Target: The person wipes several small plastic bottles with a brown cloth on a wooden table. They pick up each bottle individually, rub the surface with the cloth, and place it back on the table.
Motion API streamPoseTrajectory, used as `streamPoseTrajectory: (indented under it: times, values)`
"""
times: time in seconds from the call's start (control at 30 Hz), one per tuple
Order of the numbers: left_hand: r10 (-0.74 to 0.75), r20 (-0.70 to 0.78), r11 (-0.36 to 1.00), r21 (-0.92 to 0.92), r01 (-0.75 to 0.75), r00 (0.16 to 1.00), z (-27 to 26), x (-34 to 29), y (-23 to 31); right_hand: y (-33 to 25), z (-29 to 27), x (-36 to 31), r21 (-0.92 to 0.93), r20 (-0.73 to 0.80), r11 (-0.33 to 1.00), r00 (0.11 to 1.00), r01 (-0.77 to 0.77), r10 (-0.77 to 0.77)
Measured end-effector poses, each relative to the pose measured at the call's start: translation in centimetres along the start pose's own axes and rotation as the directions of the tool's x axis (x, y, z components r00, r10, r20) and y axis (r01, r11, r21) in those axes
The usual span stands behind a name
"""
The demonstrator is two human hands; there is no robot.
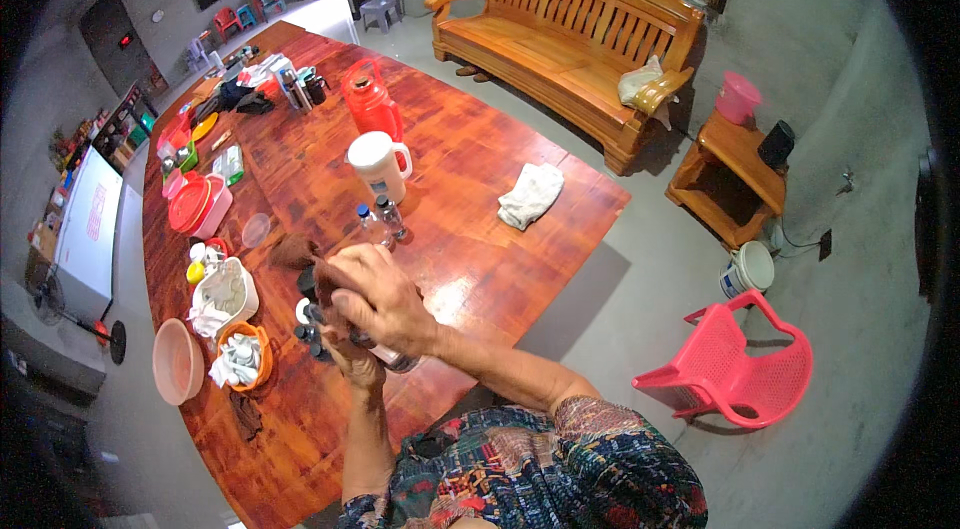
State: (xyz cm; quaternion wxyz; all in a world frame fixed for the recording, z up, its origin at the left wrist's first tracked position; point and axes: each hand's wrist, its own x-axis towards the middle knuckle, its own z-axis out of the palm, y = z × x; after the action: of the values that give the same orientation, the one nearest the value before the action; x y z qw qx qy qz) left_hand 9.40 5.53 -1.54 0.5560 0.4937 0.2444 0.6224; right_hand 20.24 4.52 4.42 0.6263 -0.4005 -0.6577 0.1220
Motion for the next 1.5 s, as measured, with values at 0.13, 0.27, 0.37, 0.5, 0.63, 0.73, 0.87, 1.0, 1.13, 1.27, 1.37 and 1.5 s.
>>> streamPoseTrajectory:
  times: [0.13,0.27,0.37,0.5,0.63,0.73,0.87,1.0,1.13,1.27,1.37,1.5]
  values:
    - [0.066,-0.109,0.995,-0.065,-0.073,0.992,1.0,1.3,-1.9,-0.4,0.2,-1.8,-0.430,-0.068,0.898,0.988,0.094,-0.136]
    - [-0.084,-0.017,0.978,-0.194,0.079,0.996,0.0,1.9,-3.7,1.3,0.1,-1.0,-0.322,-0.140,0.946,0.990,-0.031,-0.015]
    - [-0.145,0.055,0.989,-0.009,0.145,0.988,1.2,2.0,-2.4,4.0,-1.6,0.9,-0.077,0.026,0.992,0.994,-0.102,0.104]
    - [-0.397,0.317,0.908,-0.004,0.420,0.861,0.8,1.5,-1.9,5.5,-5.2,3.2,0.174,0.531,0.812,0.748,-0.557,0.400]
    - [-0.402,0.470,0.878,-0.045,0.477,0.786,-1.7,1.9,-2.4,4.0,-3.9,4.3,0.170,0.541,0.867,0.780,-0.468,0.315]
    - [-0.328,0.187,0.940,0.165,0.299,0.926,-1.5,1.9,-1.1,3.8,-2.3,3.9,0.200,0.354,0.886,0.874,-0.418,0.332]
    - [-0.027,0.048,0.796,0.605,-0.008,0.998,-0.2,0.2,-0.7,2.5,-0.6,4.4,-0.006,0.196,0.979,0.960,-0.202,0.199]
    - [-0.058,0.094,0.874,0.485,0.005,0.994,-0.8,0.2,0.3,1.3,-0.1,4.3,0.006,0.321,0.992,0.940,-0.125,0.116]
    - [-0.367,0.487,0.877,0.465,0.120,0.792,-4.3,0.4,2.2,0.9,-1.2,4.6,0.300,0.580,0.945,0.812,-0.133,-0.070]
    - [-0.128,0.791,0.988,0.157,0.003,0.598,-6.2,-0.2,1.8,-0.8,-1.0,4.8,0.511,0.685,0.848,0.661,-0.137,-0.307]
    - [-0.083,0.869,0.997,0.074,0.037,0.489,-5.3,-0.6,2.5,-1.6,-0.6,4.3,0.669,0.687,0.713,0.540,-0.210,-0.486]
    - [-0.137,0.888,0.990,0.113,0.081,0.439,-4.0,-1.2,3.4,-2.5,-1.1,4.4,0.738,0.649,0.643,0.477,-0.204,-0.593]
